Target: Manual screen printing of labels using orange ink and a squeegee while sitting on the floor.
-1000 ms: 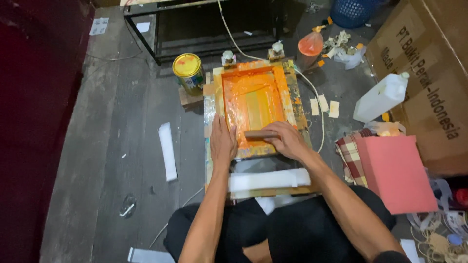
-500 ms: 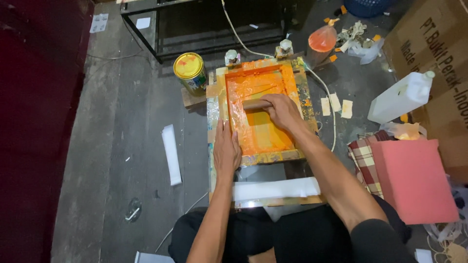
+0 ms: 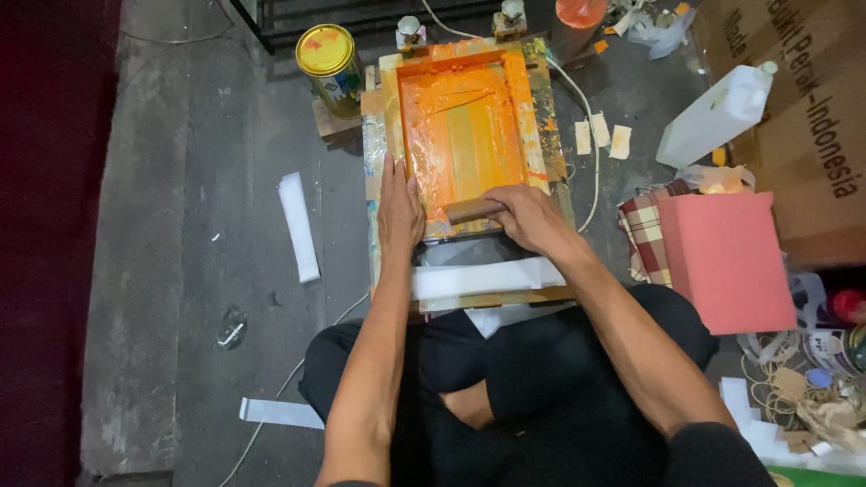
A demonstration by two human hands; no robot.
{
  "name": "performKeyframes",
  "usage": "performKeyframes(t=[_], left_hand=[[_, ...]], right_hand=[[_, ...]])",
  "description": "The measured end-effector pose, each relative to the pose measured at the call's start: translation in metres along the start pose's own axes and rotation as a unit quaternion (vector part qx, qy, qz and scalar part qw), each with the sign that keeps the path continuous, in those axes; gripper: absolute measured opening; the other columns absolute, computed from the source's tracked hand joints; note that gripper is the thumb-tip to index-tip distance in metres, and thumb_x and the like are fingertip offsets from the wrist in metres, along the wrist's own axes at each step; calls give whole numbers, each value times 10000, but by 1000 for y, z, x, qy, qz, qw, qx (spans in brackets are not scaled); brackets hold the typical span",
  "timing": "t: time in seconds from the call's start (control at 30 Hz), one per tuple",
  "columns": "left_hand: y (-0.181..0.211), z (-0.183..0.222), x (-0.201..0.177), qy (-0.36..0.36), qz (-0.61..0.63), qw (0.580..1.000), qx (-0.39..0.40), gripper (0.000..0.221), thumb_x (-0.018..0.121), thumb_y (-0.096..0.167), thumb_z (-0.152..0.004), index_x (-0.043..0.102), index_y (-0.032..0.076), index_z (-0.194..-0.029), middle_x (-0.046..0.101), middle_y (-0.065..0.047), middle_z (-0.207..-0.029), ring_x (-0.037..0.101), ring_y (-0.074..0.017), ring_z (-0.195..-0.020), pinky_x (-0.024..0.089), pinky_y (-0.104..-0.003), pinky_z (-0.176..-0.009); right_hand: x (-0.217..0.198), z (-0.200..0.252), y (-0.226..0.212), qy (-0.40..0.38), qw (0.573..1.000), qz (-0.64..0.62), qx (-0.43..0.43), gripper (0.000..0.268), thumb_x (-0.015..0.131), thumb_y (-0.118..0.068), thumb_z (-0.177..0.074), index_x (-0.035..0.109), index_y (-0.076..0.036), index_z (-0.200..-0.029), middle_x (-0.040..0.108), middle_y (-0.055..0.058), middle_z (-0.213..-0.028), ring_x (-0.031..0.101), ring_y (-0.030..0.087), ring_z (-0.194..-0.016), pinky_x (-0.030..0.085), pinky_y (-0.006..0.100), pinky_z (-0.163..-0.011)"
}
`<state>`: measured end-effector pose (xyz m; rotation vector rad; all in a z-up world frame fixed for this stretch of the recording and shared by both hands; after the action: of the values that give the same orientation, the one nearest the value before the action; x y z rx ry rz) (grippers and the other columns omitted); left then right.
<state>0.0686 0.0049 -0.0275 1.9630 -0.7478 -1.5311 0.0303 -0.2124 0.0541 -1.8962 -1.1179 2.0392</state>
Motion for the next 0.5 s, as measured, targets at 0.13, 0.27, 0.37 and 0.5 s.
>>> performKeyframes(t=[0.13,0.27,0.37,0.5], left_hand=[[0,0,2,3,1,1000,3,537,302,346,-1145,398,15,-1557,241,-191,-1677,321,-368,-1513,338,-455,-1222],[-2,1,1,-21,4,1000,-17,545,286,360,-1141,364,45,-1579,213,-158,-1691,292,-327,-1530,313,-427,-1239],[-2,0,1,-32,40,998,-33,555,279,362,-1140,334,63,-1604,191,-143,-1704,268,-318,-1537,291,-418,-1242],[8,-1,-8,-43,57,997,-38,551,250,315,-1127,338,32,-1592,249,-212,-1672,302,-383,-1513,291,-457,-1237]], right_hand=[[3,4,0,-14,1000,6,6,302,637,-16,-886,723,-145,-1145,758,138,-1001,684,425,-1048,557,504,-858],[1,-11,13,7,1000,-14,12,340,614,9,-878,737,-140,-1158,772,104,-996,699,393,-1048,572,490,-841],[-12,-39,29,42,999,10,15,384,624,13,-869,736,-159,-1194,773,72,-1033,702,357,-1075,580,466,-850],[-23,-87,51,91,995,19,18,348,635,-17,-882,733,-163,-1183,766,96,-1032,686,387,-1077,574,476,-847]])
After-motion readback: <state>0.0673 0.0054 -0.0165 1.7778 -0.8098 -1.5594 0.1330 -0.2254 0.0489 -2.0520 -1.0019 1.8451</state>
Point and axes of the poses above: each hand's wrist, its own z-axis away from the middle knuckle, its own x-axis out of the palm, y = z × x, the point moved 6 cm from there along -z, towards the middle knuckle
